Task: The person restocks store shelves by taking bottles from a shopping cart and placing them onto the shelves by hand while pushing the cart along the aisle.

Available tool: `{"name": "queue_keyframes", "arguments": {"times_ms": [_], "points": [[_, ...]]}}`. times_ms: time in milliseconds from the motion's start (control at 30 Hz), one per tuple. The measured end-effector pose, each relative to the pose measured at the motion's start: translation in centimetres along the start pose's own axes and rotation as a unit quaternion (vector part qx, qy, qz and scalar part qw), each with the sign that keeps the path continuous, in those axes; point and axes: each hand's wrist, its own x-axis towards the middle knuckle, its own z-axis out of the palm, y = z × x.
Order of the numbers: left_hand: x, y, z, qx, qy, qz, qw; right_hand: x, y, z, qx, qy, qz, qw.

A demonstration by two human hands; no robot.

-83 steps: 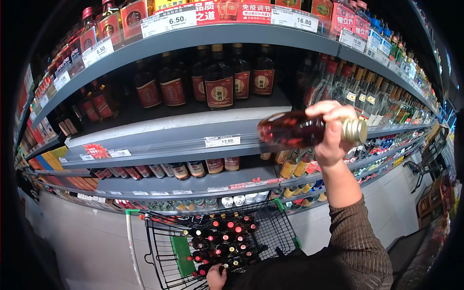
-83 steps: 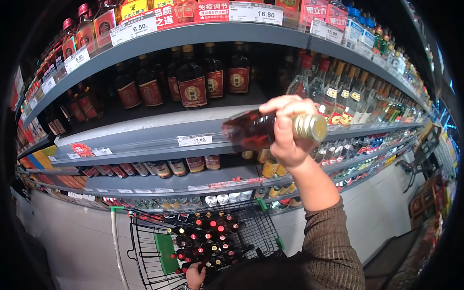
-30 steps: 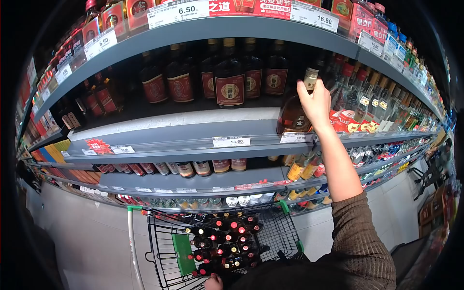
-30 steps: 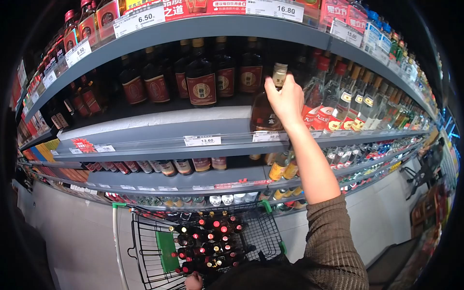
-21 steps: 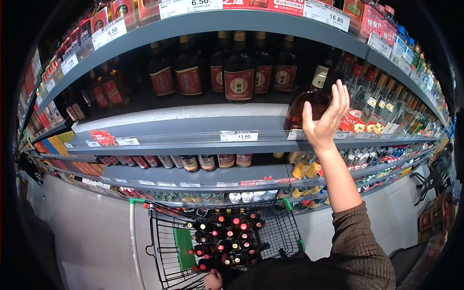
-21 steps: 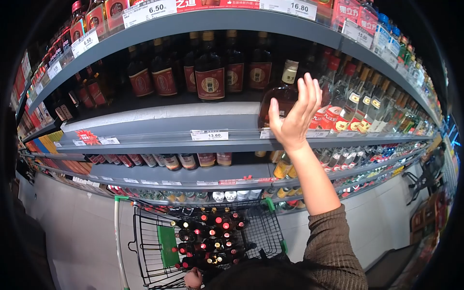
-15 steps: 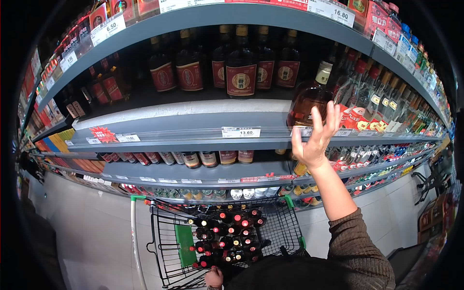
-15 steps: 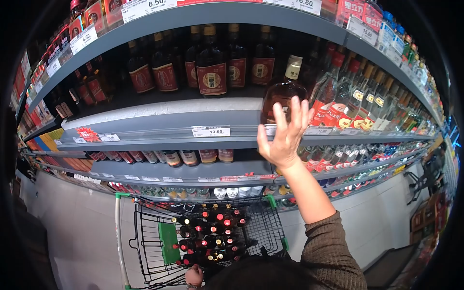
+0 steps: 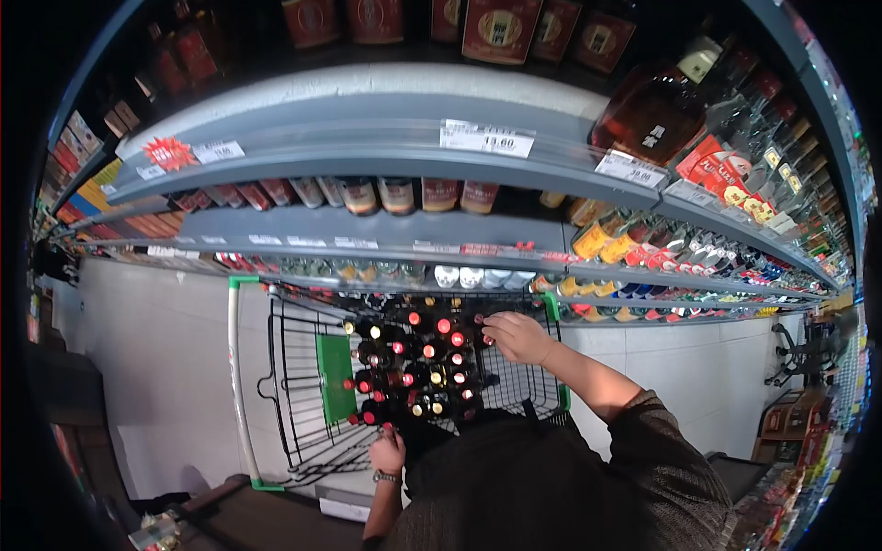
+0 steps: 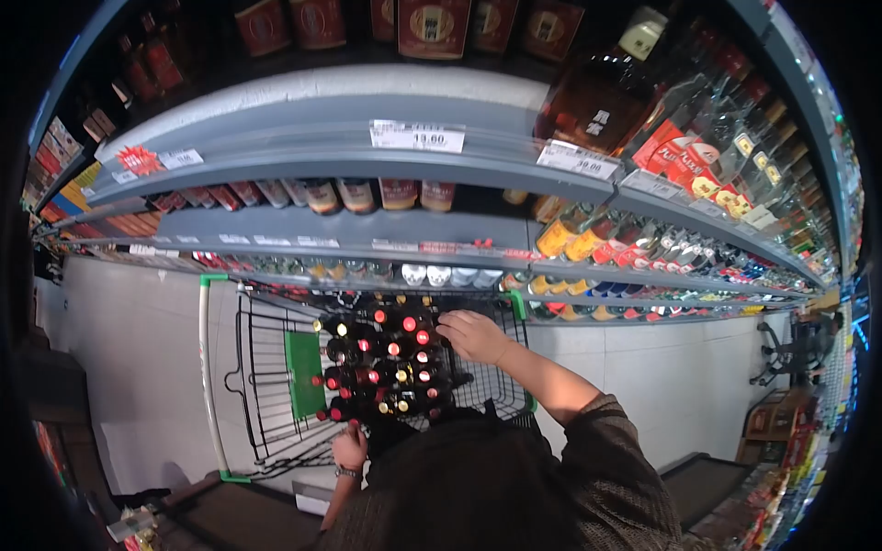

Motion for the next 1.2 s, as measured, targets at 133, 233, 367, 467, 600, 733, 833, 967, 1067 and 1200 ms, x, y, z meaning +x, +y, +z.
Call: {"name": "queue_keyframes", "arguments": {"times_ms": [133, 233, 367, 467, 600, 733, 833, 967, 1067, 1200], "points": [[0.1, 0.1, 0.0, -0.028, 0.018, 0.006, 0.999, -5.4, 1.1, 5.9, 0.044, -0.119, 0.128, 0.984], [0.3, 0.4, -0.3, -0.048, 0.029, 0.009, 0.998, -7.4, 2.0, 8.7, 0.064, -0.189, 0.247, 0.948], [0.4, 0.8, -1.1, -0.030, -0.016, -0.004, 0.999, -9.6, 4.1, 12.4, 0.047, -0.244, 0.352, 0.902], [0.6, 0.7, -1.3, -0.035, -0.022, -0.003, 0.999, -9.6, 5.6, 14.7, 0.062, -0.295, 0.427, 0.852], [0.5, 0.6, -0.8, -0.031, -0.033, -0.018, 0.999, -7.5, 5.6, 16.3, 0.059, -0.330, 0.471, 0.816], [0.7, 0.6, -0.8, -0.034, -0.026, -0.032, 0.999, -5.6, 6.2, 17.9, 0.065, -0.391, 0.448, 0.801], [0.8, 0.7, -1.2, -0.018, -0.073, -0.050, 0.996, -4.9, 6.2, 19.1, 0.014, -0.407, 0.394, 0.824], [1.2, 0.8, -1.1, 0.003, -0.083, -0.044, 0.996, -4.4, 7.1, 20.9, -0.024, -0.414, 0.370, 0.831], [1.1, 0.5, -0.8, -0.022, -0.052, -0.026, 0.998, -4.8, 7.6, 21.6, 0.010, -0.415, 0.405, 0.815], [1.1, 0.4, -0.5, -0.051, -0.050, -0.039, 0.997, -5.2, 7.7, 21.7, 0.081, -0.388, 0.457, 0.796]]}}
